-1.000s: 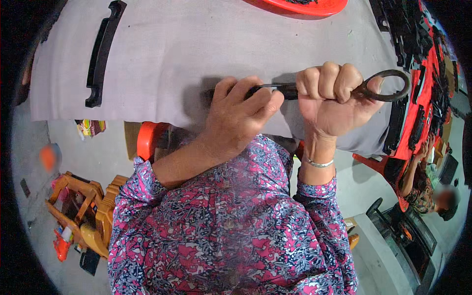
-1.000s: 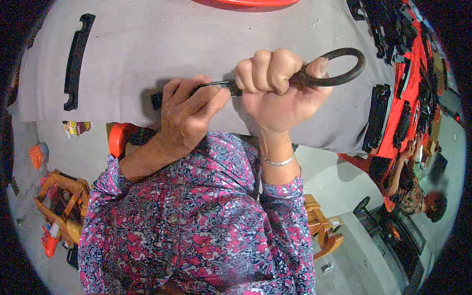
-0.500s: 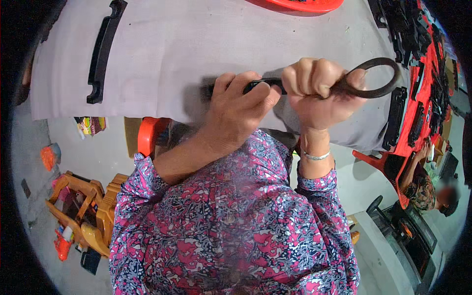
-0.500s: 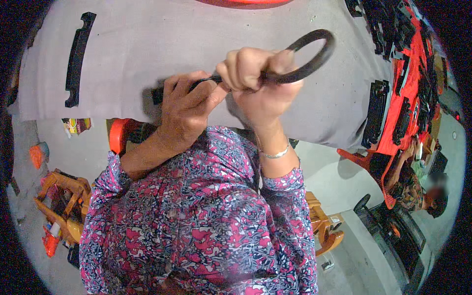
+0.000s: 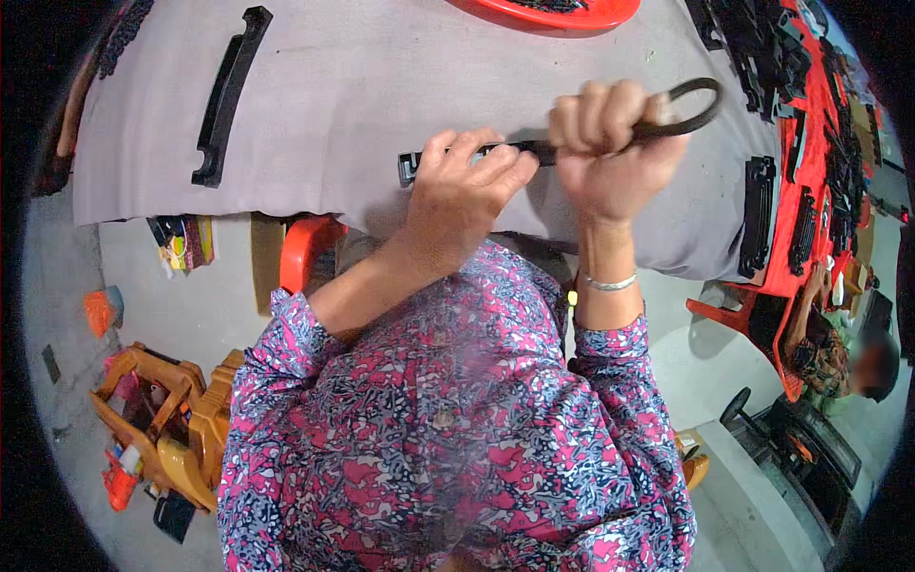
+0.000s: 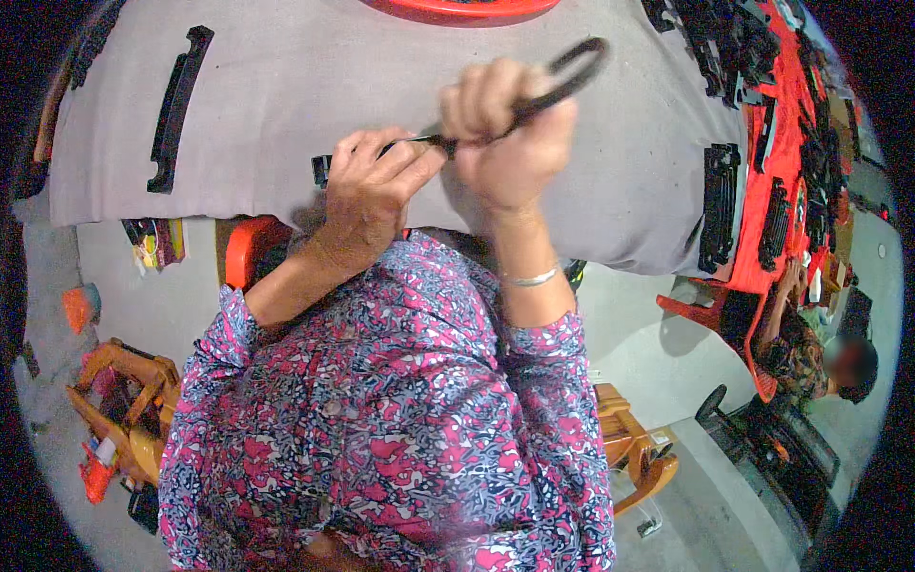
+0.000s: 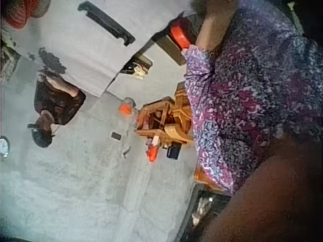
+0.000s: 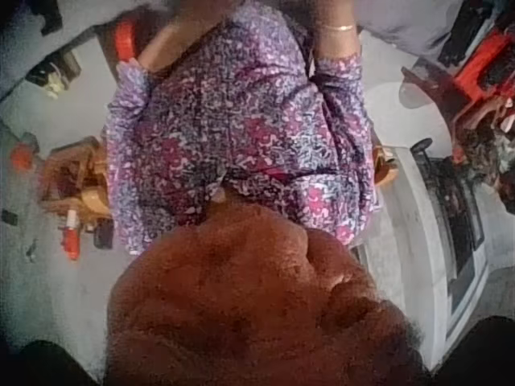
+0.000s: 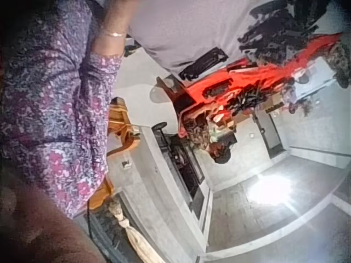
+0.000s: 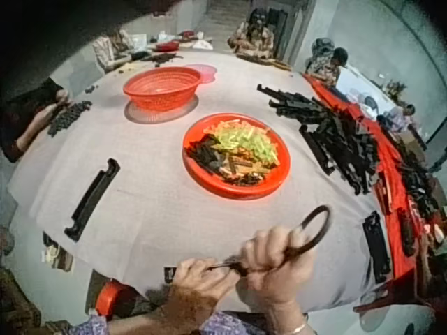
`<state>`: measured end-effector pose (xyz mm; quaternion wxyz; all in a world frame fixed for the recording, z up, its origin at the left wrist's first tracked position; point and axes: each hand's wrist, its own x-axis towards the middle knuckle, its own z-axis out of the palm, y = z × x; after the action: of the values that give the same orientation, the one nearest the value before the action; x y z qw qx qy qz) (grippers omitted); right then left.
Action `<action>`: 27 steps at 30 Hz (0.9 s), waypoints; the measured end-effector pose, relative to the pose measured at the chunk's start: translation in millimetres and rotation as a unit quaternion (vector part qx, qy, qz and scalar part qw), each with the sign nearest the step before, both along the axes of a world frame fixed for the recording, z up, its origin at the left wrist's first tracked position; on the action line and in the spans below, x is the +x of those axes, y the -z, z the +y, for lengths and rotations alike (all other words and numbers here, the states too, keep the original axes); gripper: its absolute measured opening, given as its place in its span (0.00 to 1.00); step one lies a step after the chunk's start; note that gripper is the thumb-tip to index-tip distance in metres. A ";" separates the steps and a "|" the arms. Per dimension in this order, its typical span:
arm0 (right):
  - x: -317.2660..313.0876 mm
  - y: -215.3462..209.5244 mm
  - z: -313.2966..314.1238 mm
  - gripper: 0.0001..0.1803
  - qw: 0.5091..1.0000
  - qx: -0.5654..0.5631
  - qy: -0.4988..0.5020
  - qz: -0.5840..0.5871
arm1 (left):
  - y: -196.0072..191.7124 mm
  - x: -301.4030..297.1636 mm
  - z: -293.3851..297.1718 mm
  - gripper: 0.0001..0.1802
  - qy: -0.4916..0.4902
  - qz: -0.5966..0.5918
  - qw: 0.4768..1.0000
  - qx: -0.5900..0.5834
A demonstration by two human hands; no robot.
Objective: The person scrapes plastic components using a handheld metal tool and inserts plastic pieces into the components by hand.
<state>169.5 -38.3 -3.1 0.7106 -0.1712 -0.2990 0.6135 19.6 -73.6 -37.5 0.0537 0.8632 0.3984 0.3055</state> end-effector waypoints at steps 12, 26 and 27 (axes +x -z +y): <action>31.0 -8.0 2.2 0.30 0.991 0.040 -0.124 0.043 | 12.2 -7.5 -1.0 0.20 0.035 -0.044 0.998 0.022; 28.5 0.5 -4.1 0.25 0.988 0.049 -0.141 -0.038 | 6.1 -7.6 -2.8 0.22 0.040 -0.048 0.998 0.003; 30.3 1.8 -3.4 0.25 0.990 0.045 -0.137 -0.008 | 6.2 -7.5 -3.3 0.21 0.035 -0.047 0.998 0.003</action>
<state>199.9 -41.7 -4.8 0.6247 -0.1012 -0.3526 0.6893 12.1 -76.9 -43.7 0.0807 0.8612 0.3644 0.3450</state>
